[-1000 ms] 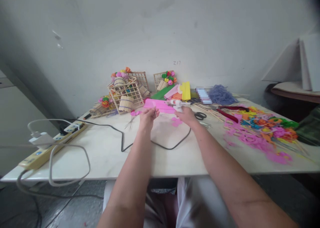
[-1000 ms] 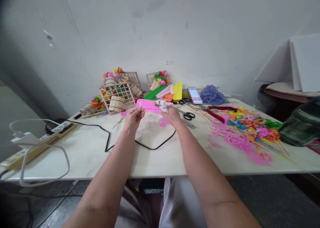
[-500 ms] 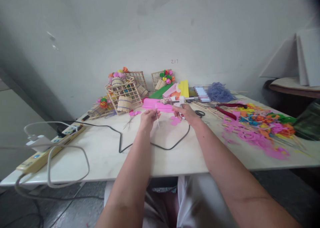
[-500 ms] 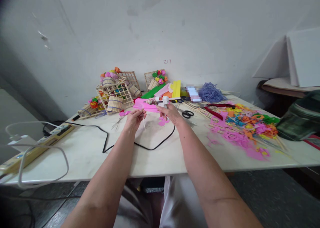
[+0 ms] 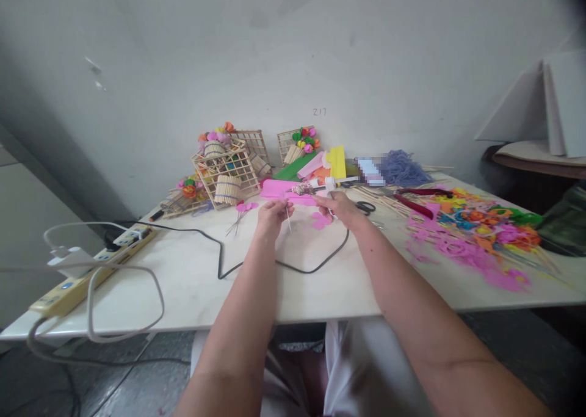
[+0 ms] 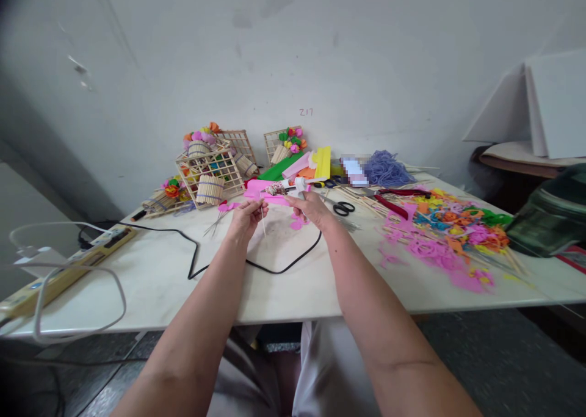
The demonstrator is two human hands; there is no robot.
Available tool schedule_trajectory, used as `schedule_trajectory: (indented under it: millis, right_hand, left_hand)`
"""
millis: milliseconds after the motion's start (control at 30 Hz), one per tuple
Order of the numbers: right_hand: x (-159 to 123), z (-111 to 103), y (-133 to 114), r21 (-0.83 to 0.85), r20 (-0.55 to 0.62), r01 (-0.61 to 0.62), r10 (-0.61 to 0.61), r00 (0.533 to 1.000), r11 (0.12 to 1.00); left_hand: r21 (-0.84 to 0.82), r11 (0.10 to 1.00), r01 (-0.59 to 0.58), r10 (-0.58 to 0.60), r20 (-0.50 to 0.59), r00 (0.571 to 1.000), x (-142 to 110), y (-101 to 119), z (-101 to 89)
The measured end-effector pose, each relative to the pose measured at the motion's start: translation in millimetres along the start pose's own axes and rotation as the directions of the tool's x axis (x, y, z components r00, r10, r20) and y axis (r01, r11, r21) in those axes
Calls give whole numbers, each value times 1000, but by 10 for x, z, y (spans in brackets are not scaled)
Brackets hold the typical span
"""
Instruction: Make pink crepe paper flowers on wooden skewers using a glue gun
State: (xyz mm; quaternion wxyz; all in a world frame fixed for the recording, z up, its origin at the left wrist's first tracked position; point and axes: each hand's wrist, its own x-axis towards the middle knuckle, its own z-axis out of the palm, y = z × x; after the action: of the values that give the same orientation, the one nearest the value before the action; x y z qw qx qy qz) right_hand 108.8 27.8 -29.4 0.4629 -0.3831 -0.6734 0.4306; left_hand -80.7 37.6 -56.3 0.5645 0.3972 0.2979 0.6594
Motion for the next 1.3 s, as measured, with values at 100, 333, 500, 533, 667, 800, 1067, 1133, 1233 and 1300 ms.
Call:
schedule_trajectory:
  millis: [100, 333, 500, 533, 667, 800, 1067, 1133, 1233, 1300]
  right_hand:
    - [3, 1, 1, -7, -8, -12, 12, 1000, 1000]
    - [-9, 1, -22, -18, -12, -8, 8, 1000, 1000]
    - [1, 2, -12, -24, -39, 3, -4, 999, 1000]
    - [3, 3, -10, -20, -43, 4, -5, 999, 1000]
    - [6, 4, -2, -4, -51, 17, -17, 999, 1000]
    - [9, 5, -1, 5, -57, 10, -9, 998, 1000]
    - [8, 25, -23, 0, -44, -2, 2, 999, 1000]
    - [2, 28, -30, -3, -39, 0, 0, 999, 1000]
    - [-9, 32, -37, -18, -34, 14, -15, 999, 1000]
    - [-14, 34, -40, -32, -30, 17, -18, 999, 999]
  left_hand:
    - [3, 1000, 7, -7, -4, 1000, -1, 4, 6]
    - [-3, 1000, 0, 0, -4, 1000, 6, -8, -11]
    - [7, 1000, 7, -7, -7, 1000, 13, -15, -16]
    - [8, 1000, 9, -9, -6, 1000, 14, -16, -16]
    - [14, 1000, 12, -12, 0, 1000, 18, -22, -21]
    - [14, 1000, 13, -13, 2, 1000, 19, -29, -26]
    - [18, 1000, 15, -16, 15, 1000, 10, -20, -10]
    - [17, 1000, 16, -16, 20, 1000, 10, -23, -15]
    - [20, 1000, 16, -17, 22, 1000, 15, -30, -26]
    - [26, 1000, 15, -15, 26, 1000, 19, -33, -29]
